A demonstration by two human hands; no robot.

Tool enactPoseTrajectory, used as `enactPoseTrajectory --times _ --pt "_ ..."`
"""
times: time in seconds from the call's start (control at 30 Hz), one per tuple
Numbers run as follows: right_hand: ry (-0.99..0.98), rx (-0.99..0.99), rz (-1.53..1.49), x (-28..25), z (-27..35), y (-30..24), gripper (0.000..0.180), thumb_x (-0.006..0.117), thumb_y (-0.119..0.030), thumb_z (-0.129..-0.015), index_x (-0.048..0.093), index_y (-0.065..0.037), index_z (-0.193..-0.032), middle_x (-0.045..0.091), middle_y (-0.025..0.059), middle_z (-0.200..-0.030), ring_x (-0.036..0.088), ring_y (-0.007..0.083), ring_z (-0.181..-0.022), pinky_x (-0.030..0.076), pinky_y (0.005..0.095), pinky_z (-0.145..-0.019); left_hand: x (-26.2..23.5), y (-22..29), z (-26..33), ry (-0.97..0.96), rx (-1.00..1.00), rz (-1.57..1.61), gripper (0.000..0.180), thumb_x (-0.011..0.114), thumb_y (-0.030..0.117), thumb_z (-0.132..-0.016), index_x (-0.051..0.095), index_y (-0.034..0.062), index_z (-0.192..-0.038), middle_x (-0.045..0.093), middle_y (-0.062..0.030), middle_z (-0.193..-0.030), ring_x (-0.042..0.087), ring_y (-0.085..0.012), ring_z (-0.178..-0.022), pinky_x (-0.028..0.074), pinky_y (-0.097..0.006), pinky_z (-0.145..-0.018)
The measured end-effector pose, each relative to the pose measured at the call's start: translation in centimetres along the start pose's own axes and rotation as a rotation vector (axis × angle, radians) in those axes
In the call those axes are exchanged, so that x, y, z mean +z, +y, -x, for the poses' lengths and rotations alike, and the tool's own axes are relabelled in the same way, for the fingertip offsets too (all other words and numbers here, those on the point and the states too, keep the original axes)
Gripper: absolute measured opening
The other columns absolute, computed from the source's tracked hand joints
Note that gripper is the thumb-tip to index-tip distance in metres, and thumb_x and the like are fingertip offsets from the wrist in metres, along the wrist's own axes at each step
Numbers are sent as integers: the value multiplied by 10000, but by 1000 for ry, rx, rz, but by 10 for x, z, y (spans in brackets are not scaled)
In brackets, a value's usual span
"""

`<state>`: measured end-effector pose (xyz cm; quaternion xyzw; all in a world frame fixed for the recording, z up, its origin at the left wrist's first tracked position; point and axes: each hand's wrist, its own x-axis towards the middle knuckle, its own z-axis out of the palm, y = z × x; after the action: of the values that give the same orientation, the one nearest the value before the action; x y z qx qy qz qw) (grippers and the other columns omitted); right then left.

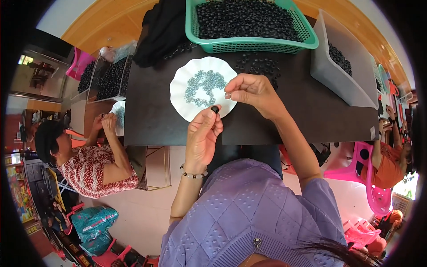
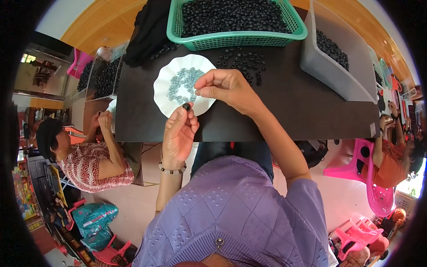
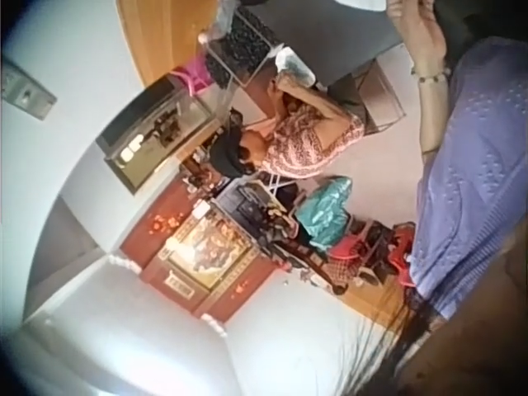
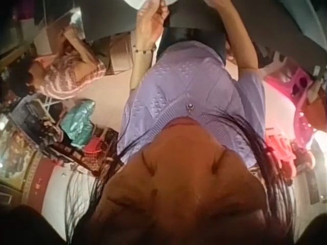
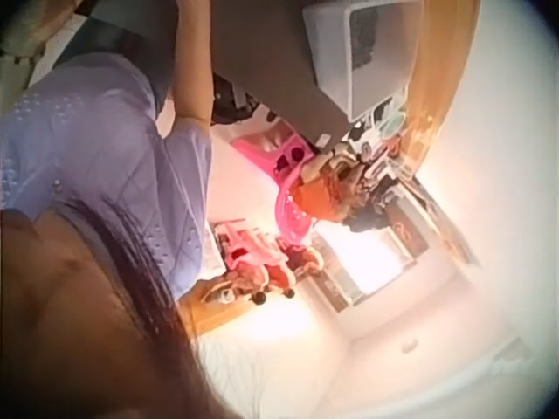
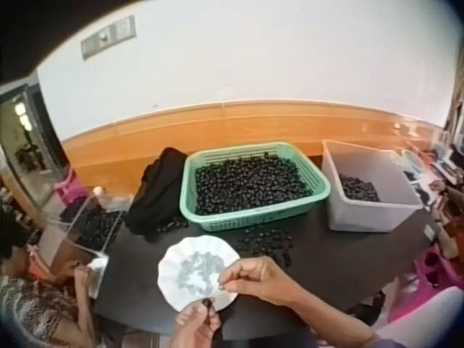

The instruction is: Manually assembling small silver components into black plastic beads at a workshop table.

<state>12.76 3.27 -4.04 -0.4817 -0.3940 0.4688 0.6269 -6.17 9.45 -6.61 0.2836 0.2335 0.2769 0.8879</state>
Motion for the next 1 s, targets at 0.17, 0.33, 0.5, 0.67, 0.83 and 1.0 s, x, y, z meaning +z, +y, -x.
enactPoseTrajectory --times 0.17,0.33,0.5,0.67,0.83,1.0 --pt "-11 -38 27 6 11 1 117 698 -49 -851 657 12 -943 662 40 -916 628 113 -849 491 246 -787 6 0 -1 -28 -12 4 255 648 201 -926 656 3 -1084 649 3 -836 575 -72 -733 478 -211 -684" --pt "8 -217 335 8 20 -2 65 702 -30 -839 675 -19 -897 653 31 -905 578 104 -844 464 244 -762 3 -8 0 -48 -48 13 255 643 209 -927 657 14 -1091 656 -10 -843 595 -82 -735 496 -214 -677" --pt "28 -281 455 11 28 -9 64 726 -34 -800 689 -44 -852 649 19 -846 553 109 -814 434 257 -731 4 -11 3 -50 -64 -3 250 637 212 -929 658 26 -1095 662 -18 -850 612 -90 -740 505 -208 -673" --pt "50 -332 510 10 36 -13 72 734 -42 -768 702 -61 -829 669 0 -813 551 127 -779 419 271 -737 5 -14 4 -82 -155 118 209 641 204 -927 667 46 -1060 662 -15 -849 607 -90 -754 500 -210 -665" --pt "107 -457 673 11 44 -10 130 752 -20 -728 693 -57 -837 661 28 -809 563 160 -787 422 292 -755 6 -25 4 -99 -221 223 151 650 196 -921 681 71 -998 660 -5 -835 592 -92 -751 482 -219 -647" --pt "149 -500 715 12 50 -10 142 747 -5 -715 701 -62 -837 663 29 -816 567 162 -781 433 305 -744 7 -32 8 -74 -246 236 121 654 183 -917 688 75 -960 650 -4 -815 587 -99 -742 478 -232 -648"
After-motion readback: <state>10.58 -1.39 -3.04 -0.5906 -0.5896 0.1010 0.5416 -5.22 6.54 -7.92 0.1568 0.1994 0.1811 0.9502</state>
